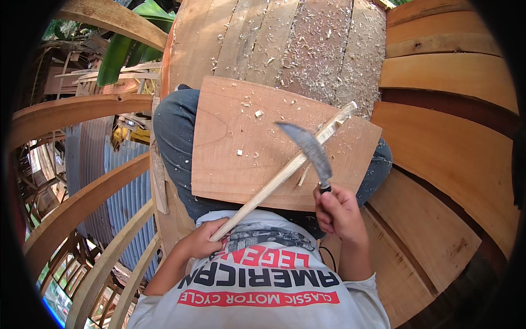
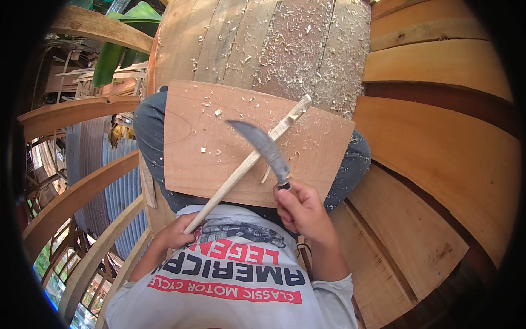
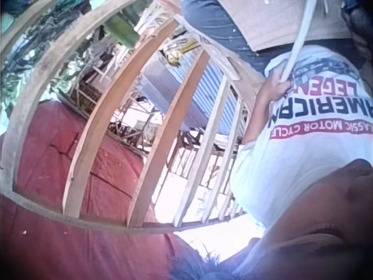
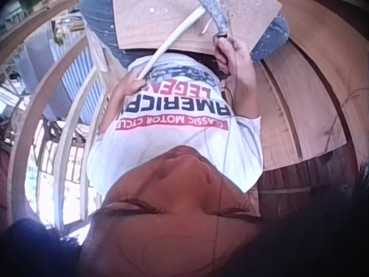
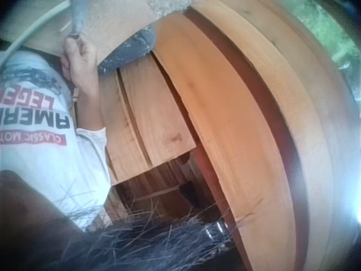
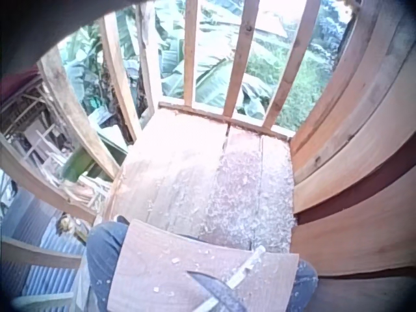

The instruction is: The person uses a curved knife to shave and shape a long wooden stick held on their lap. They repeatedly scrape the surface to remove thin shavings, rotating the stick to work different sides.

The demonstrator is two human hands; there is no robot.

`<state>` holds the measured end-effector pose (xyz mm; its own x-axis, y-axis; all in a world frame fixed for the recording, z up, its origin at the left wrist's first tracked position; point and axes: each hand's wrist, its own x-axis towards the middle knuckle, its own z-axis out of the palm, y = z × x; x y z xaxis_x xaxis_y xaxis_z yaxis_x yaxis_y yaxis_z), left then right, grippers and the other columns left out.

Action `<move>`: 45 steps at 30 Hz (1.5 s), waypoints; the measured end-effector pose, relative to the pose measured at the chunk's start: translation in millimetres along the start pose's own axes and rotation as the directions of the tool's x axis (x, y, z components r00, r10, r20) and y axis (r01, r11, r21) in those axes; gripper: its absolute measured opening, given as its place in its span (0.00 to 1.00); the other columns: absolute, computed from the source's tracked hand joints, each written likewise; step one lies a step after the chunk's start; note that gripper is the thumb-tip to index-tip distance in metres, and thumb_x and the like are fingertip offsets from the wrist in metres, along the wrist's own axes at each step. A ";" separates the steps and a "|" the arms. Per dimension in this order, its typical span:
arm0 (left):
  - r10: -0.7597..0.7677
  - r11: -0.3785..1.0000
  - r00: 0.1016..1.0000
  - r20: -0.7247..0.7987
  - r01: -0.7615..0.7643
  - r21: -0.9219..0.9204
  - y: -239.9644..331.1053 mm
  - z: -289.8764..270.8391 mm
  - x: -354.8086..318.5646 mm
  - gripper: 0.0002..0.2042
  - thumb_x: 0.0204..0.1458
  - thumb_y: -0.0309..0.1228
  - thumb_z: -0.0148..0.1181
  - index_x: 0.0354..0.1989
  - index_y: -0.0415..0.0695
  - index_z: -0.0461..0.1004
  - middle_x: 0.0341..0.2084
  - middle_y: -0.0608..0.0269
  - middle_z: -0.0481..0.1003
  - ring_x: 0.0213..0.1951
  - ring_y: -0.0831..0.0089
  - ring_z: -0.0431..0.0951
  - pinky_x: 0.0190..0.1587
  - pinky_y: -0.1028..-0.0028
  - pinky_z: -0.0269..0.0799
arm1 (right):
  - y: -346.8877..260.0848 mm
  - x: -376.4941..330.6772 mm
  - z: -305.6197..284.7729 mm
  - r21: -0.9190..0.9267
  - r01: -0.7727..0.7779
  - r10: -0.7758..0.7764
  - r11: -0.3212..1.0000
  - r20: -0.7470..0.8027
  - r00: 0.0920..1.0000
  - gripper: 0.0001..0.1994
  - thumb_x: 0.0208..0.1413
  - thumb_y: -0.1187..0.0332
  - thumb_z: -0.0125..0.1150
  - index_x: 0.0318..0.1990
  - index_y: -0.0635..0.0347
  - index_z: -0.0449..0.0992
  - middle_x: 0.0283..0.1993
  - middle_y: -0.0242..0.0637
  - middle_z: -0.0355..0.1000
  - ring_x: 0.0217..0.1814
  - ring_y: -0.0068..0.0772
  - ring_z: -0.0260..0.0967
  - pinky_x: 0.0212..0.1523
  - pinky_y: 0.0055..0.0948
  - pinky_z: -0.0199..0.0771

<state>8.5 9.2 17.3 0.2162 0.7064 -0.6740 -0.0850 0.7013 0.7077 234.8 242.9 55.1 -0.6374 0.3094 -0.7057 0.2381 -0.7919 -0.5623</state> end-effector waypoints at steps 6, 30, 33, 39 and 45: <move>-0.052 0.998 0.998 0.024 0.053 -0.043 3.4 3.9 3.9 0.18 0.37 0.23 0.51 0.41 0.36 0.66 0.25 0.62 0.67 0.29 0.76 0.65 0.35 0.77 0.63 | -1.2 2.8 -5.5 -0.045 0.218 -0.221 0.975 -0.300 0.928 0.13 0.61 0.59 0.52 0.32 0.61 0.67 0.14 0.25 0.55 0.10 0.11 0.48 0.08 0.14 0.47; 0.001 0.995 0.999 0.047 0.004 -0.096 -12.6 2.3 1.7 0.22 0.37 0.24 0.50 0.46 0.35 0.66 0.26 0.65 0.67 0.29 0.77 0.65 0.34 0.78 0.63 | -18.5 2.0 -29.1 -0.550 0.311 -0.565 0.776 -0.386 0.729 0.09 0.57 0.70 0.55 0.40 0.66 0.73 0.23 0.22 0.64 0.24 0.11 0.56 0.23 0.15 0.56; 0.035 0.997 0.999 0.028 -0.033 -0.065 -19.2 3.4 1.4 0.23 0.39 0.26 0.51 0.48 0.35 0.66 0.28 0.65 0.68 0.31 0.78 0.65 0.36 0.80 0.63 | -20.1 2.3 -14.9 -0.696 0.235 -0.593 0.679 -0.331 0.734 0.08 0.55 0.69 0.57 0.37 0.67 0.74 0.18 0.27 0.63 0.22 0.11 0.56 0.22 0.18 0.56; 0.046 0.990 0.996 0.075 -0.035 -0.138 -21.2 4.2 2.1 0.23 0.42 0.26 0.50 0.50 0.35 0.64 0.29 0.69 0.66 0.31 0.81 0.63 0.35 0.81 0.61 | -8.6 2.8 7.8 -0.832 0.206 -0.676 0.515 -0.247 0.694 0.10 0.53 0.65 0.59 0.31 0.65 0.74 0.13 0.40 0.62 0.13 0.31 0.59 0.18 0.29 0.59; 0.065 0.990 0.990 0.123 -0.048 -0.136 -29.5 -2.3 5.5 0.16 0.41 0.27 0.51 0.41 0.36 0.65 0.28 0.70 0.63 0.31 0.81 0.62 0.36 0.81 0.60 | -7.1 4.3 2.9 -0.866 0.148 -0.664 0.477 -0.245 0.707 0.14 0.53 0.63 0.59 0.22 0.65 0.70 0.12 0.42 0.61 0.13 0.39 0.60 0.18 0.33 0.58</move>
<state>9.9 -7.4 -7.8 0.3280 0.7331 -0.5958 -0.2263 0.6733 0.7039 228.2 248.4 57.3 -0.4289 0.8734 -0.2309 0.6538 0.1237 -0.7465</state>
